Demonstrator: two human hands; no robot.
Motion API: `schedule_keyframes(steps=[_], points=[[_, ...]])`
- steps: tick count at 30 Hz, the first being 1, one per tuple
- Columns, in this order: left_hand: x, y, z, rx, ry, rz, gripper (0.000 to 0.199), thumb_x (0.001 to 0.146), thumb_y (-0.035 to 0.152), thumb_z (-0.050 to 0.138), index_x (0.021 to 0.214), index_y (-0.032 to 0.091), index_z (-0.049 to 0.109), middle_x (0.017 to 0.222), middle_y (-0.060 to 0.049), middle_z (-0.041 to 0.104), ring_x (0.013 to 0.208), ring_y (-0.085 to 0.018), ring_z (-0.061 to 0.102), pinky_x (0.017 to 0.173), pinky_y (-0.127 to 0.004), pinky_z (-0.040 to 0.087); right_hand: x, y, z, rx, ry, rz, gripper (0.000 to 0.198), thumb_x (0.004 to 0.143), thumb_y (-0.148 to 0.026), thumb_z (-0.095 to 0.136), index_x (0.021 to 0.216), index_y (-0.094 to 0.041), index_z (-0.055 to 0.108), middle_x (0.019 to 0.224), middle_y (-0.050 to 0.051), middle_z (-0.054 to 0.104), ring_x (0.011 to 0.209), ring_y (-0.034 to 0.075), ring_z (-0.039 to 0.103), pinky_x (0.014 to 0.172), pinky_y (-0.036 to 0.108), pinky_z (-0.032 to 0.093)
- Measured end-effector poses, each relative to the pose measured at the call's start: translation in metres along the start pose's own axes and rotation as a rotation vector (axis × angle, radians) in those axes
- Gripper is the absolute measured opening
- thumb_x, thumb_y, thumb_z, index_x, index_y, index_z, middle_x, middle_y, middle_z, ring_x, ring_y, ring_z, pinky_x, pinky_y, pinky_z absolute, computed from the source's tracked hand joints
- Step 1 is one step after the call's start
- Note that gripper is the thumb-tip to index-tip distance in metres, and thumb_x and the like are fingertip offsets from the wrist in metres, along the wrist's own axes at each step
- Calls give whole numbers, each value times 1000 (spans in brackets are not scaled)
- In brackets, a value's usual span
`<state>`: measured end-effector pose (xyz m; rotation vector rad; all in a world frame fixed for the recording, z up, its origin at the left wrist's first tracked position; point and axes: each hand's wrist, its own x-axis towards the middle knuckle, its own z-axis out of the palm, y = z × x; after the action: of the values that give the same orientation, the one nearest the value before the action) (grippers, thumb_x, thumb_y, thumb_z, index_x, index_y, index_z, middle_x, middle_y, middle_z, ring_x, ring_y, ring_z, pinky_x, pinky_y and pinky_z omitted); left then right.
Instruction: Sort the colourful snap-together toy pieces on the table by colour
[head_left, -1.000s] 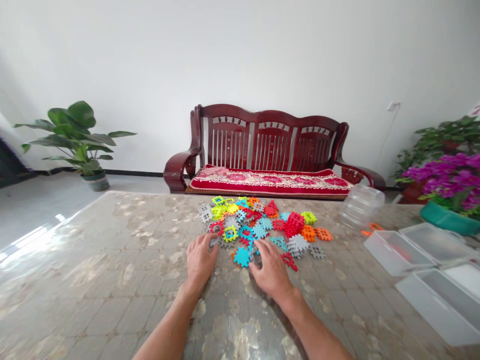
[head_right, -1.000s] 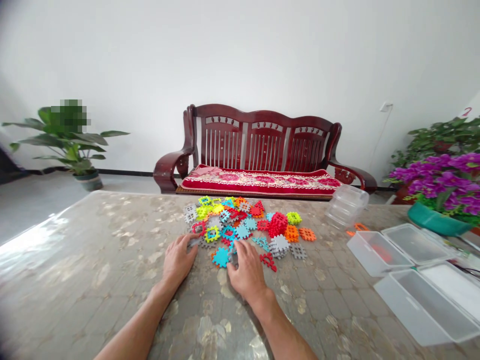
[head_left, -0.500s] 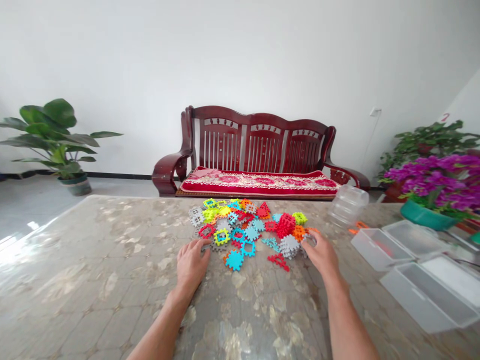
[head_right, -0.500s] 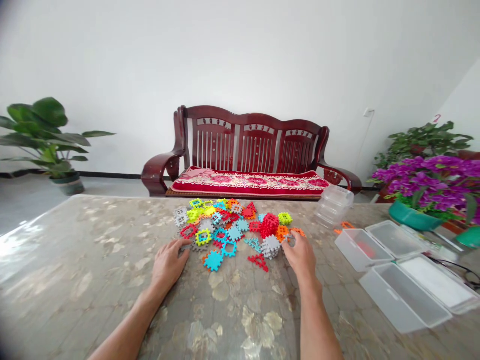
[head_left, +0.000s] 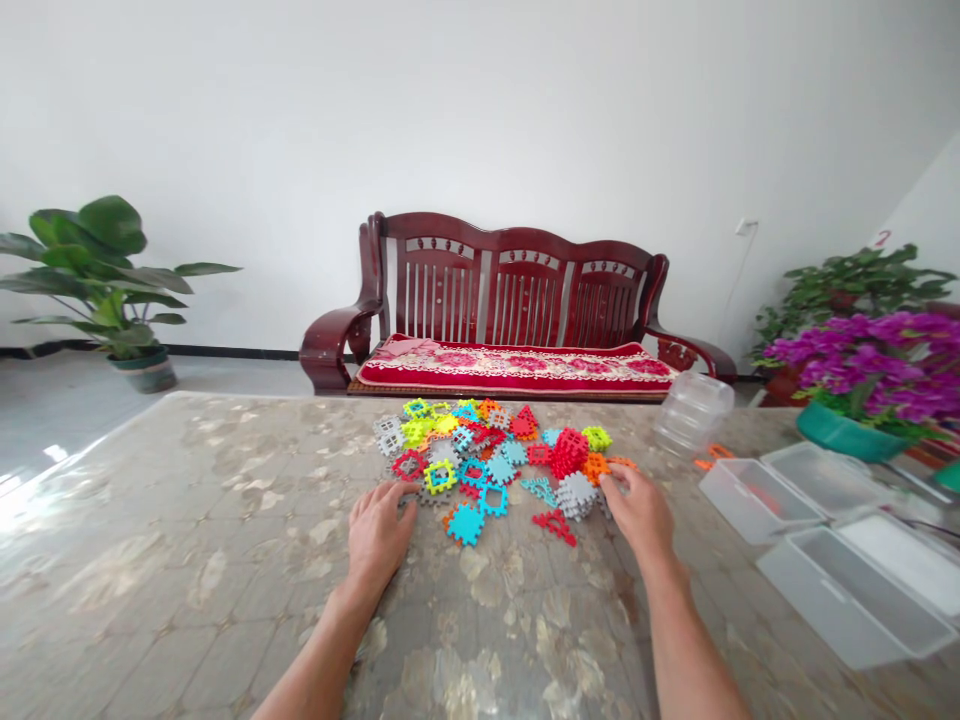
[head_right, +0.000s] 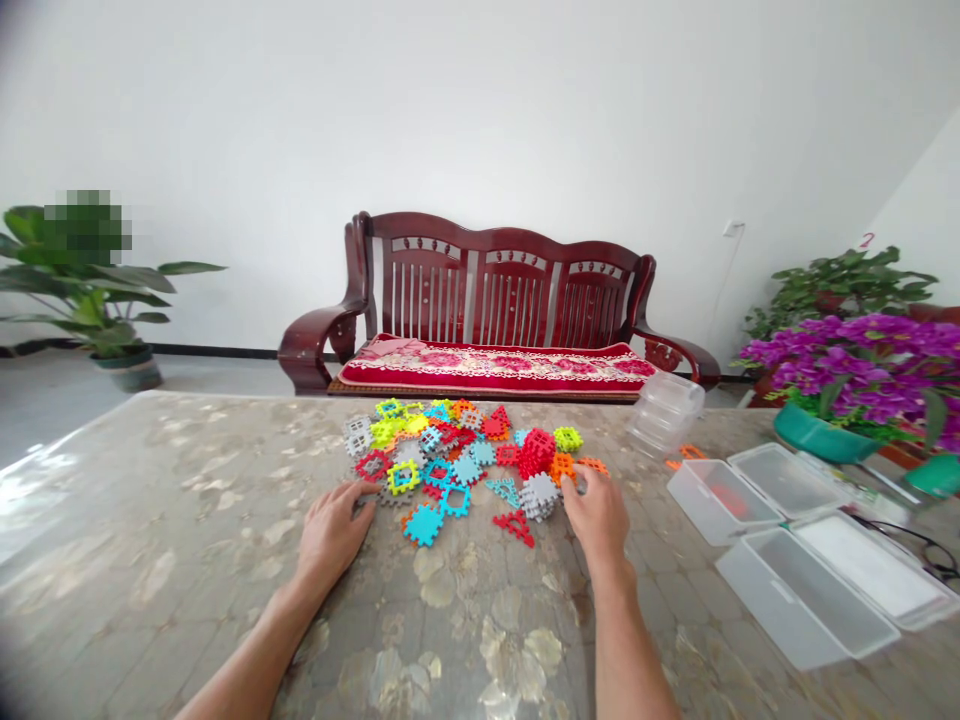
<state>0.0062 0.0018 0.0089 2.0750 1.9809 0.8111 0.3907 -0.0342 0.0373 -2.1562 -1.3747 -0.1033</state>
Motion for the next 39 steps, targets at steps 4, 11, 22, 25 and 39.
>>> schedule_keyframes(steps=[4,11,22,25,39], points=[[0,0,0,-8,9,5,28,86,25,49,103,29,71,115,-3,72,110,-25,61,101,-42,41,-7,-24,-2,85,13,-121,46,87,-50,49,114,-18,68,111,12,71,104,27,63,90,39,47],[-1,1,0,-5,11,2,28,86,25,49,103,29,71,114,-3,72,111,-25,61,101,-42,41,-30,-63,9,305,-13,-326,29,88,-38,51,101,-21,70,100,8,72,90,22,65,85,35,50],[-1,0,2,-24,17,5,27,85,25,50,103,29,71,114,-3,71,112,-26,60,102,-44,41,-87,-131,36,329,-358,-714,52,76,-32,75,126,-26,63,123,6,67,115,26,57,102,42,44],[-1,-1,3,-25,15,9,28,85,24,51,104,29,71,115,-3,71,112,-26,60,103,-44,40,-92,-136,39,305,-382,-741,56,76,-31,76,129,-26,60,125,6,66,116,27,56,101,42,44],[1,1,0,1,-21,8,28,86,24,50,104,30,71,117,-1,71,114,-24,60,104,-41,39,-97,-128,41,241,-397,-675,54,81,-26,66,134,-28,57,120,6,64,111,24,54,100,39,41]])
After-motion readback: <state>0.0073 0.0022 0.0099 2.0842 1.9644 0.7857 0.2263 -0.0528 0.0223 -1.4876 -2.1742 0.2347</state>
